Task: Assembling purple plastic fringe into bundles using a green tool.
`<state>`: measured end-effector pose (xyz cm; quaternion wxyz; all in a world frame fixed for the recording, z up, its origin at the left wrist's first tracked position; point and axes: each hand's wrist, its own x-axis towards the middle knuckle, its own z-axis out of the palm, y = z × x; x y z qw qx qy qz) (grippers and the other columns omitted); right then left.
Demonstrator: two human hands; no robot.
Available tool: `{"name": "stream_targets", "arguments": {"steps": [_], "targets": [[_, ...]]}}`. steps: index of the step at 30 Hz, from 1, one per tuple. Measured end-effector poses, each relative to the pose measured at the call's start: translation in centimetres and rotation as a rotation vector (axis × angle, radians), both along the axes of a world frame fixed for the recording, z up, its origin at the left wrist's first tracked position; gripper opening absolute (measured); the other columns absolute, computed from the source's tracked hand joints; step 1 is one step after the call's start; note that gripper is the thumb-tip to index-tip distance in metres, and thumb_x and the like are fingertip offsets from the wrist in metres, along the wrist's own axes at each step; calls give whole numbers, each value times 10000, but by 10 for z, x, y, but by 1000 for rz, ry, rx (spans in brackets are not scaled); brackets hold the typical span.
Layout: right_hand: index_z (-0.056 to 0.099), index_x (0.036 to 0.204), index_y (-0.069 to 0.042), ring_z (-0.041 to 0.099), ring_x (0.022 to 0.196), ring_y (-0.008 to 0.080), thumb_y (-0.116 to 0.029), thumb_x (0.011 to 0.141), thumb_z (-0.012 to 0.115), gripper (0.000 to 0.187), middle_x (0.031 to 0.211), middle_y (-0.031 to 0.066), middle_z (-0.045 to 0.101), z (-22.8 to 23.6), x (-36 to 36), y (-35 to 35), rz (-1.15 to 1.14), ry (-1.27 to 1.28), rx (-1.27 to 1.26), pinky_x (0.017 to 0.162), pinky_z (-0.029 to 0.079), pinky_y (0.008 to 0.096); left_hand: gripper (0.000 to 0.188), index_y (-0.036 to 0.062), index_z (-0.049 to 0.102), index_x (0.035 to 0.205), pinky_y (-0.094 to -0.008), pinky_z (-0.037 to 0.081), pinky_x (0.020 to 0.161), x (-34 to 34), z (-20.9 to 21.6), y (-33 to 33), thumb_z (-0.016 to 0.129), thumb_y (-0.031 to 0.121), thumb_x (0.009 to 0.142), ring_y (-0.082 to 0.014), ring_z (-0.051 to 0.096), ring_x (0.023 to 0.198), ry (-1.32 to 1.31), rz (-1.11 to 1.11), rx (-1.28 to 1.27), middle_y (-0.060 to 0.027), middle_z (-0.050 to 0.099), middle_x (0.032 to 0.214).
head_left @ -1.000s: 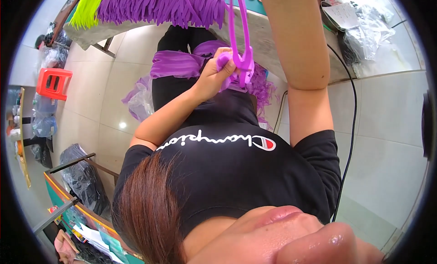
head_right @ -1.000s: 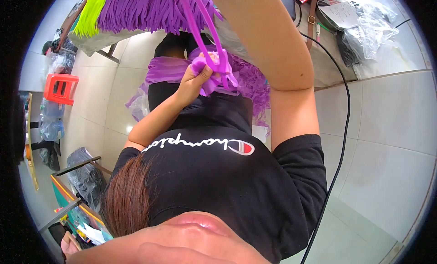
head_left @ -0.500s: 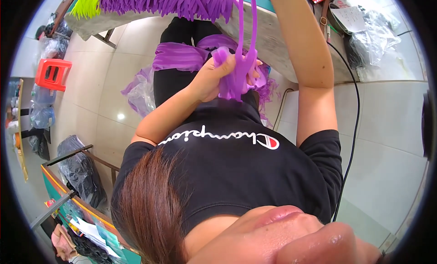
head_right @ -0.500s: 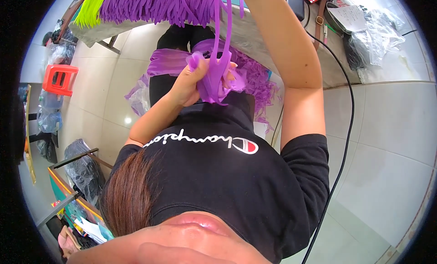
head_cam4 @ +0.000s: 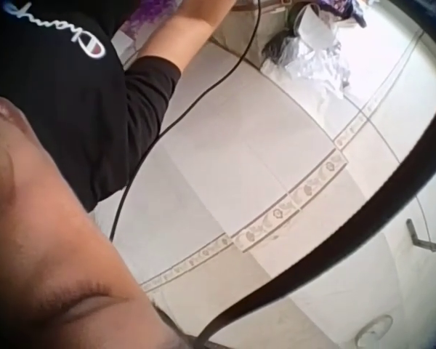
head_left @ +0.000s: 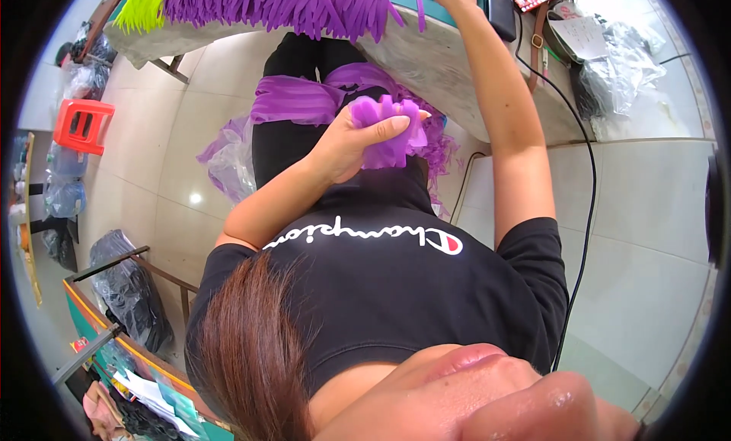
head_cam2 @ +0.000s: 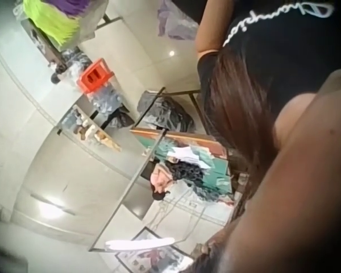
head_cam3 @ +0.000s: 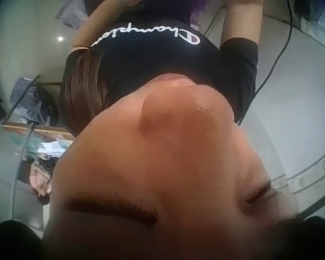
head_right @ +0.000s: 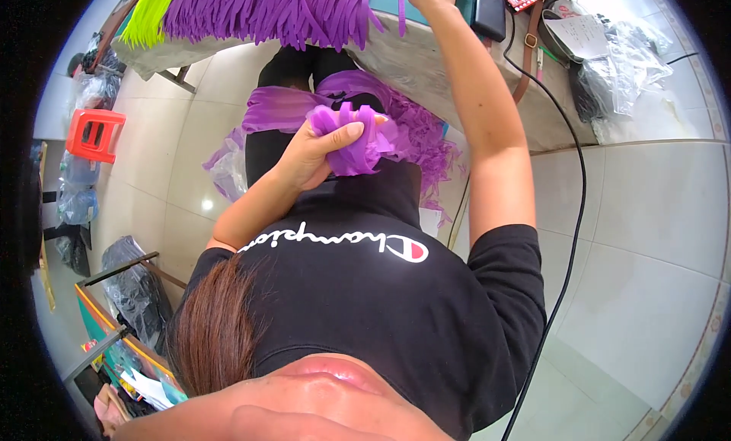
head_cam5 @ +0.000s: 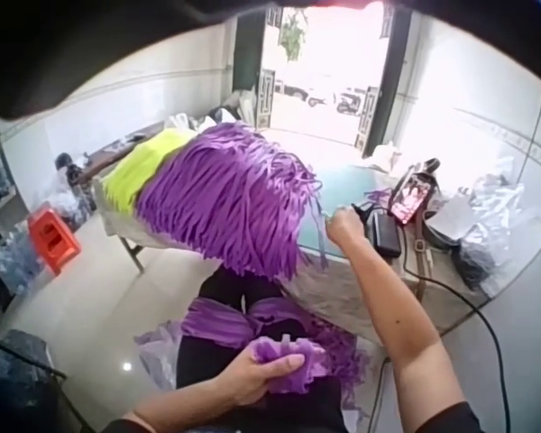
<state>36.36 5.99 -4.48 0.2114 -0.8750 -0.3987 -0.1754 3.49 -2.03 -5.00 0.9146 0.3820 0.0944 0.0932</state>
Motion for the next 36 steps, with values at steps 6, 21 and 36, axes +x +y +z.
{"name": "stream_targets", "arguments": {"steps": [6, 21, 36], "targets": [[714, 926, -16, 635, 1037, 323, -187, 769, 670, 236, 1077, 197, 656, 5, 29, -11, -195, 346, -246, 874, 520, 388, 310, -1, 615, 1186, -279, 487, 814, 10, 1, -7, 643, 102, 895, -116, 601, 917, -48, 176, 340, -66, 660, 1026], [580, 1070, -21, 572, 625, 53, -304, 770, 719, 435, 774, -12, 615, 12, -103, -178, 699, 1266, 334, 502, 402, 179, 486, -3, 447, 1335, -332, 468, 931, 13, -9, 3, 625, 145, 908, -180, 600, 1057, -105, 262, 5, -126, 621, 1164], [577, 992, 95, 511, 459, 83, -366, 804, 709, 515, 572, 62, 579, -37, -160, -243, 865, 1849, 325, 433, 351, 178, 513, 35, 434, 1359, -276, 480, 863, 21, -10, 2, 628, 49, 884, -139, 589, 1016, -97, 242, -137, -108, 596, 1209]]}}
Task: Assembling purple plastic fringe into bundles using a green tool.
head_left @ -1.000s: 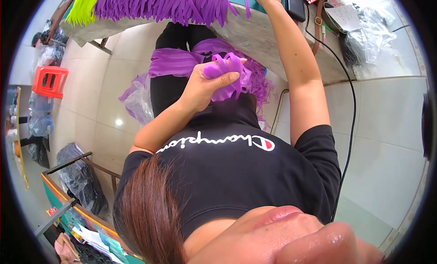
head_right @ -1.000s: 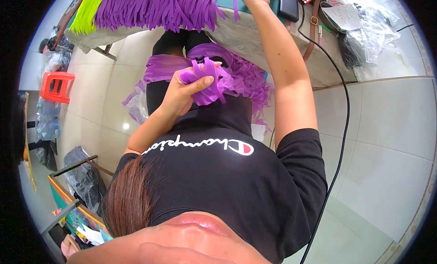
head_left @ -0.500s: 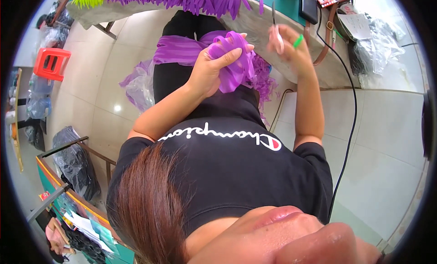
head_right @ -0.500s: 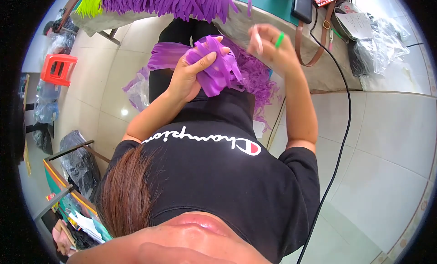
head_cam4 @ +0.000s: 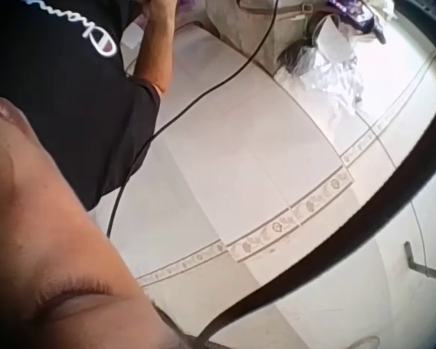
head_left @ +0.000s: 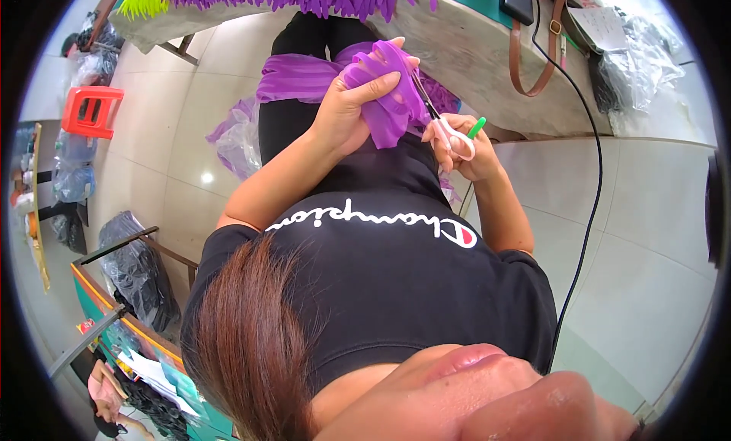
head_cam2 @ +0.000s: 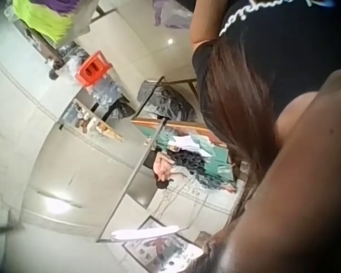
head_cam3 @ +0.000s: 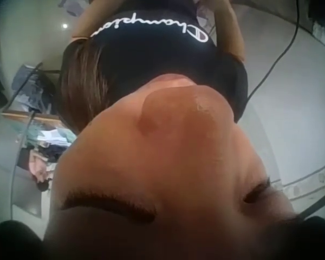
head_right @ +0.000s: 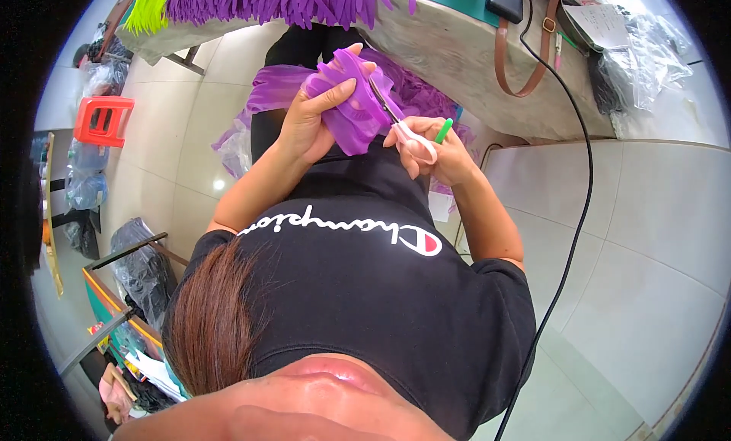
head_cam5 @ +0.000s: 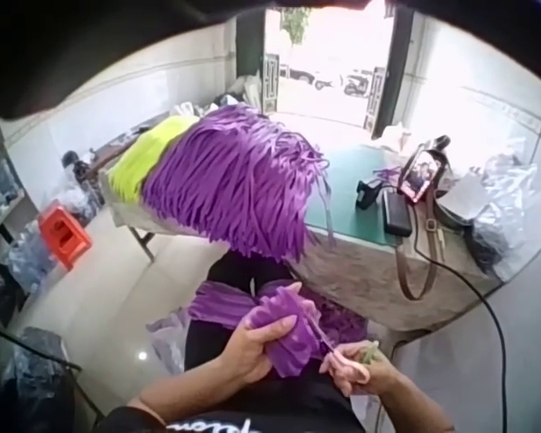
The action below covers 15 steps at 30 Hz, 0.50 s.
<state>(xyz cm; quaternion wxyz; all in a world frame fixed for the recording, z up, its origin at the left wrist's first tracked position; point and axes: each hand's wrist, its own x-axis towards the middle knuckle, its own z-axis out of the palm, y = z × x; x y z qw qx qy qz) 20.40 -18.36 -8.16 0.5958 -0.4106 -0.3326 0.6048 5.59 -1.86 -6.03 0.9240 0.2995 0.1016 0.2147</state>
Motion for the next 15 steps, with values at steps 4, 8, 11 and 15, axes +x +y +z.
{"name": "stream_targets", "arguments": {"steps": [4, 8, 11, 15], "targets": [[585, 973, 97, 511, 458, 86, -358, 797, 712, 505, 562, 57, 577, 1, 0, -2, 17, -27, 13, 433, 358, 184, 527, 29, 410, 1367, -270, 482, 860, 0, 1, 1, 625, 50, 886, -133, 582, 1023, -21, -17, -17, -121, 577, 1245], [584, 973, 96, 516, 455, 85, -345, 791, 717, 496, 563, 60, 579, -1, 1, 0, 24, -22, 13, 431, 358, 183, 527, 30, 413, 1366, -270, 483, 863, 0, 1, -1, 626, 53, 886, -133, 580, 1026, -13, -23, -10, -124, 572, 1253], [584, 971, 95, 521, 445, 91, -330, 792, 714, 479, 566, 65, 580, 2, -1, 3, 7, -45, -14, 416, 353, 187, 524, 30, 417, 1364, -270, 484, 865, -1, 1, -3, 627, 53, 885, -136, 577, 1038, -4, -20, 8, -130, 571, 1255], [583, 975, 94, 526, 437, 101, -303, 798, 706, 452, 574, 69, 581, 4, -3, 5, -19, -40, -16, 397, 356, 191, 518, 28, 425, 1360, -278, 483, 873, 0, 2, -5, 628, 51, 884, -139, 577, 1047, 13, 2, 48, -136, 570, 1255]]}}
